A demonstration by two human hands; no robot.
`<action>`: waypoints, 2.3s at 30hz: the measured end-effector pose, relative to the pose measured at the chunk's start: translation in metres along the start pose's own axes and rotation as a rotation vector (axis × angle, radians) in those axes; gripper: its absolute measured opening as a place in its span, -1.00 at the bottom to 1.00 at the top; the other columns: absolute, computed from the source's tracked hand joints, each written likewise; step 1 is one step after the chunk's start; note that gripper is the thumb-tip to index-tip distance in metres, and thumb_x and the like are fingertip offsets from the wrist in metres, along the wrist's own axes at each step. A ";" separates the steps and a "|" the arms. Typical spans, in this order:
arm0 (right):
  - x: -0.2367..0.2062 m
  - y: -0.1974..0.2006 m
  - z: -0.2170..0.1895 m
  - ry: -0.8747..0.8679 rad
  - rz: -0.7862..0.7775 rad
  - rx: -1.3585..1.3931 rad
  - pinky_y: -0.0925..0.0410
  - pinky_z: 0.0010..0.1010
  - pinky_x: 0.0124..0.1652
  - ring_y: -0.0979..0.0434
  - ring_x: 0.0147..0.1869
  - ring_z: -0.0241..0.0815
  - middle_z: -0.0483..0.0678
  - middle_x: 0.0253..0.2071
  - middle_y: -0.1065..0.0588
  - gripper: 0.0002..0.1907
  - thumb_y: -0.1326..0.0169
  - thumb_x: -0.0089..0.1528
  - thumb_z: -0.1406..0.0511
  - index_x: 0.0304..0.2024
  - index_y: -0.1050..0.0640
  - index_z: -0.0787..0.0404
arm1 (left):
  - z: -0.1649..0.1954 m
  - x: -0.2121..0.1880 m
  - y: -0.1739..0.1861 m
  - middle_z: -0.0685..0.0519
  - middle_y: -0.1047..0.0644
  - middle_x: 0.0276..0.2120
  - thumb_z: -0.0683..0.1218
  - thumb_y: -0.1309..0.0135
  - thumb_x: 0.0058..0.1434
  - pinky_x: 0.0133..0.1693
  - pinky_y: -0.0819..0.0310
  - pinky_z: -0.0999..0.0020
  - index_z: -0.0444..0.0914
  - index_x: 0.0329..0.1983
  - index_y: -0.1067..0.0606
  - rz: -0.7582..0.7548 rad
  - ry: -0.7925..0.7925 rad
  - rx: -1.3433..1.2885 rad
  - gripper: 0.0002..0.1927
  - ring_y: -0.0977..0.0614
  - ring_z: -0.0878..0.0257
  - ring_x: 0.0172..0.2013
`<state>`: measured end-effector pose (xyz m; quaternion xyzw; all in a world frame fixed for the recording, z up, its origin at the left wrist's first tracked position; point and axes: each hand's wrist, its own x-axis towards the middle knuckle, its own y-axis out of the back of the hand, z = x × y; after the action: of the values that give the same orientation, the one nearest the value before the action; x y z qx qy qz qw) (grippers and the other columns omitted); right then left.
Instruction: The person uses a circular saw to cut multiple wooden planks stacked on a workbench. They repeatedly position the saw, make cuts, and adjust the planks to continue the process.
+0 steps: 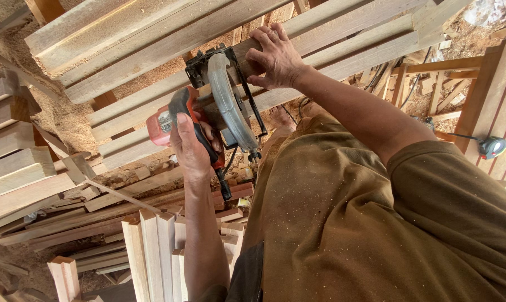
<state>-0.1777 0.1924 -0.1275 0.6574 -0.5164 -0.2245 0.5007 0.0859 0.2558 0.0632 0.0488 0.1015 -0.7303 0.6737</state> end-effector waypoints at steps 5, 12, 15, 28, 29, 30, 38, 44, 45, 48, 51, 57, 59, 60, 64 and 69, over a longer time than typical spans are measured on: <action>0.000 0.002 0.000 -0.003 -0.010 -0.006 0.09 0.14 0.43 -0.13 0.46 0.22 0.23 0.26 -0.23 -0.39 -0.34 0.17 -0.17 0.04 -0.47 -0.03 | 0.000 0.001 0.002 0.16 -0.39 -0.61 0.36 0.11 0.45 -0.68 -0.33 0.48 -0.27 -0.02 -0.44 0.059 0.082 -0.001 -0.40 -0.44 0.41 -0.68; 0.000 0.006 -0.003 -0.020 -0.025 -0.003 0.11 0.14 0.45 -0.13 0.47 0.22 0.23 0.28 -0.22 -0.38 -0.35 0.15 -0.17 0.03 -0.47 -0.02 | 0.007 0.003 -0.003 0.20 -0.38 -0.62 0.40 0.12 0.39 -0.68 -0.31 0.53 -0.19 0.11 -0.47 0.037 0.043 0.021 -0.38 -0.42 0.45 -0.68; 0.000 0.007 -0.003 -0.024 -0.039 0.003 0.11 0.14 0.44 -0.13 0.46 0.22 0.24 0.27 -0.23 -0.37 -0.35 0.13 -0.17 0.04 -0.48 -0.01 | 0.006 0.006 -0.004 0.20 -0.40 -0.61 0.39 0.11 0.42 -0.66 -0.30 0.55 -0.22 -0.01 -0.47 0.077 0.032 0.046 -0.40 -0.45 0.46 -0.64; 0.001 0.009 -0.002 -0.022 -0.028 -0.007 0.11 0.15 0.44 -0.12 0.47 0.22 0.25 0.27 -0.25 -0.38 -0.32 0.13 -0.18 0.00 -0.48 0.01 | 0.005 0.017 -0.003 0.19 -0.39 -0.64 0.37 0.16 0.42 -0.69 -0.32 0.56 -0.26 -0.08 -0.46 0.068 -0.001 0.066 -0.40 -0.46 0.46 -0.67; 0.001 0.010 -0.001 -0.020 -0.029 -0.003 0.11 0.16 0.44 -0.12 0.47 0.21 0.24 0.27 -0.25 -0.39 -0.32 0.14 -0.18 0.01 -0.48 0.00 | 0.005 0.018 -0.004 0.19 -0.39 -0.61 0.37 0.14 0.44 -0.67 -0.32 0.55 -0.26 -0.03 -0.47 0.055 -0.025 0.063 -0.39 -0.45 0.46 -0.64; 0.001 0.010 -0.001 -0.019 -0.031 0.002 0.11 0.16 0.44 -0.13 0.47 0.20 0.23 0.27 -0.25 -0.39 -0.32 0.14 -0.17 0.01 -0.48 0.00 | 0.006 0.019 -0.004 0.18 -0.40 -0.59 0.37 0.12 0.45 -0.64 -0.32 0.55 -0.26 0.03 -0.48 0.043 -0.049 0.060 -0.39 -0.45 0.46 -0.62; 0.000 0.013 0.000 -0.016 -0.038 -0.022 0.12 0.15 0.44 -0.12 0.48 0.21 0.24 0.30 -0.24 -0.38 -0.28 0.16 -0.19 0.03 -0.47 0.00 | 0.012 0.026 -0.008 0.15 -0.42 -0.58 0.37 0.08 0.44 -0.65 -0.38 0.50 -0.26 -0.10 -0.44 0.056 0.001 0.030 -0.41 -0.47 0.42 -0.64; -0.001 0.018 -0.001 -0.022 -0.062 -0.016 0.12 0.16 0.44 -0.12 0.49 0.19 0.21 0.30 -0.23 -0.40 -0.27 0.17 -0.19 0.03 -0.47 0.00 | 0.025 0.031 -0.013 0.18 -0.37 -0.63 0.38 0.11 0.40 -0.70 -0.35 0.50 -0.26 0.01 -0.45 0.039 0.053 0.023 -0.38 -0.43 0.43 -0.70; -0.002 0.019 -0.001 -0.022 -0.064 -0.009 0.12 0.16 0.44 -0.12 0.49 0.19 0.21 0.30 -0.23 -0.39 -0.27 0.18 -0.19 0.03 -0.47 0.00 | 0.026 0.033 -0.014 0.18 -0.37 -0.63 0.38 0.11 0.40 -0.70 -0.35 0.49 -0.26 0.01 -0.45 0.036 0.045 0.030 -0.38 -0.43 0.43 -0.70; -0.002 0.020 0.000 -0.017 -0.061 -0.013 0.11 0.17 0.42 -0.12 0.48 0.21 0.23 0.29 -0.24 -0.38 -0.27 0.17 -0.20 0.04 -0.47 0.00 | 0.024 0.040 -0.014 0.16 -0.38 -0.62 0.37 0.10 0.44 -0.69 -0.37 0.46 -0.29 -0.06 -0.42 0.048 0.043 0.025 -0.40 -0.44 0.40 -0.68; -0.003 0.018 0.002 -0.012 -0.062 -0.035 0.11 0.18 0.42 -0.13 0.49 0.21 0.24 0.30 -0.24 -0.39 -0.25 0.18 -0.20 0.04 -0.47 0.00 | 0.022 0.049 -0.013 0.18 -0.37 -0.63 0.37 0.10 0.44 -0.69 -0.35 0.48 -0.28 -0.07 -0.43 0.037 0.022 0.021 -0.39 -0.43 0.41 -0.69; -0.003 0.007 0.008 0.007 -0.080 -0.083 0.11 0.20 0.41 -0.13 0.49 0.21 0.25 0.32 -0.24 -0.42 -0.18 0.23 -0.21 0.05 -0.46 -0.01 | 0.021 0.088 -0.007 0.17 -0.39 -0.66 0.41 0.15 0.41 -0.72 -0.39 0.46 -0.25 -0.12 -0.42 0.023 -0.029 0.107 -0.38 -0.45 0.41 -0.72; -0.002 0.002 0.007 0.012 -0.092 -0.073 0.11 0.20 0.41 -0.13 0.49 0.21 0.24 0.33 -0.24 -0.43 -0.17 0.24 -0.20 0.05 -0.46 -0.01 | 0.022 0.091 -0.003 0.16 -0.39 -0.65 0.40 0.14 0.41 -0.72 -0.39 0.44 -0.26 -0.14 -0.39 0.037 -0.009 0.092 -0.38 -0.45 0.39 -0.72; -0.001 0.001 0.007 0.005 -0.102 -0.064 0.10 0.19 0.42 -0.13 0.50 0.20 0.24 0.34 -0.24 -0.42 -0.16 0.25 -0.20 0.05 -0.46 0.00 | 0.023 0.091 -0.001 0.15 -0.38 -0.65 0.40 0.15 0.41 -0.72 -0.40 0.43 -0.27 -0.13 -0.39 0.030 -0.016 0.084 -0.37 -0.44 0.38 -0.72; 0.003 0.000 0.005 -0.007 -0.108 -0.071 0.11 0.21 0.43 -0.12 0.51 0.21 0.22 0.34 -0.25 -0.42 -0.16 0.24 -0.21 0.05 -0.46 0.00 | 0.028 0.068 0.002 0.17 -0.40 -0.62 0.45 0.24 0.43 -0.69 -0.43 0.47 -0.28 -0.09 -0.42 0.001 -0.106 0.191 -0.31 -0.45 0.41 -0.69; 0.007 0.005 0.001 -0.053 -0.139 0.008 0.09 0.19 0.42 -0.12 0.48 0.26 0.26 0.31 -0.25 -0.40 -0.23 0.18 -0.20 0.03 -0.46 -0.02 | 0.032 0.020 -0.001 0.21 -0.37 -0.63 0.44 0.27 0.40 -0.73 -0.36 0.51 -0.35 0.16 -0.41 0.001 -0.020 0.231 -0.21 -0.42 0.45 -0.71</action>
<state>-0.1786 0.1862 -0.1217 0.6875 -0.4835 -0.2739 0.4674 0.0851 0.2294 0.0901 0.1189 0.0099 -0.7371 0.6651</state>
